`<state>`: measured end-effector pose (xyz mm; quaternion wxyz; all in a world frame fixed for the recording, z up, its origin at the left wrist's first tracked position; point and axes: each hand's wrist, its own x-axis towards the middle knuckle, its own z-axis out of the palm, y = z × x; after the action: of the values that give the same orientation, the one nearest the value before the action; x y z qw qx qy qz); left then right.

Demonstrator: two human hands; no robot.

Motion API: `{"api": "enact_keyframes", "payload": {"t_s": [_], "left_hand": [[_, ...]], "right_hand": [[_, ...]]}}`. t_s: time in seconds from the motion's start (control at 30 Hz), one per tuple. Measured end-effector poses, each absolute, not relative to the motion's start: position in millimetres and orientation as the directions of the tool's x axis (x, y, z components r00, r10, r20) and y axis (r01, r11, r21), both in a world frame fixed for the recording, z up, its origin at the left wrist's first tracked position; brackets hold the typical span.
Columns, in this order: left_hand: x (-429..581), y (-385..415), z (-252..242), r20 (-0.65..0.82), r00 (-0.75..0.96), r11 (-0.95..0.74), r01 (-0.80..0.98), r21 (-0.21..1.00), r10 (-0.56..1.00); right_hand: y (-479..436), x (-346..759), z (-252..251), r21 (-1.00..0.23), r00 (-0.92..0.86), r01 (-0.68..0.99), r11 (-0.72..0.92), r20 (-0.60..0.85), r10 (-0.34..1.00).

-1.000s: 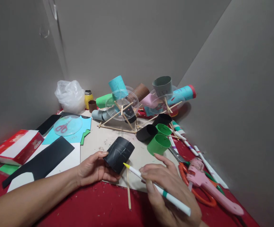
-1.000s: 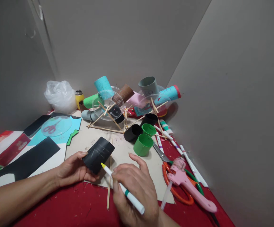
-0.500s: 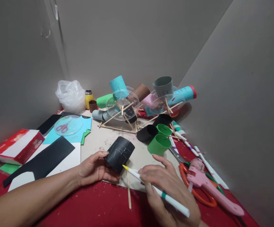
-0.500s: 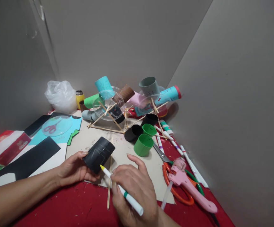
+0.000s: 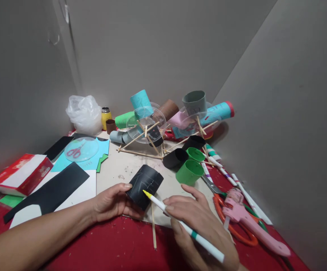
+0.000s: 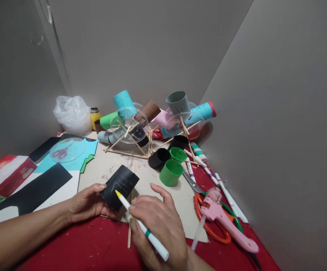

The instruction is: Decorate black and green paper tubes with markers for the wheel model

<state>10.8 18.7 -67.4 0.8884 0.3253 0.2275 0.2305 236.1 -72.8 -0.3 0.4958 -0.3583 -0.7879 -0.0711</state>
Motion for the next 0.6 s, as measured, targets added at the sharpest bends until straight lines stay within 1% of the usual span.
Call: {"api": "enact_keyframes", "payload": {"t_s": [0.13, 0.6], "left_hand": [[10.8, 18.6, -67.6, -0.256, 0.789, 0.676, -0.255, 0.691, 0.559], [11.2, 19.8, -63.1, -0.282, 0.781, 0.714, -0.276, 0.643, 0.557]], "right_hand": [[-73.1, 236.1, -1.1, -0.24, -0.268, 0.638, 0.732, 0.822, 0.502], [-71.5, 236.8, -3.3, -0.271, -0.21, 0.642, 0.718, 0.838, 0.504]]}}
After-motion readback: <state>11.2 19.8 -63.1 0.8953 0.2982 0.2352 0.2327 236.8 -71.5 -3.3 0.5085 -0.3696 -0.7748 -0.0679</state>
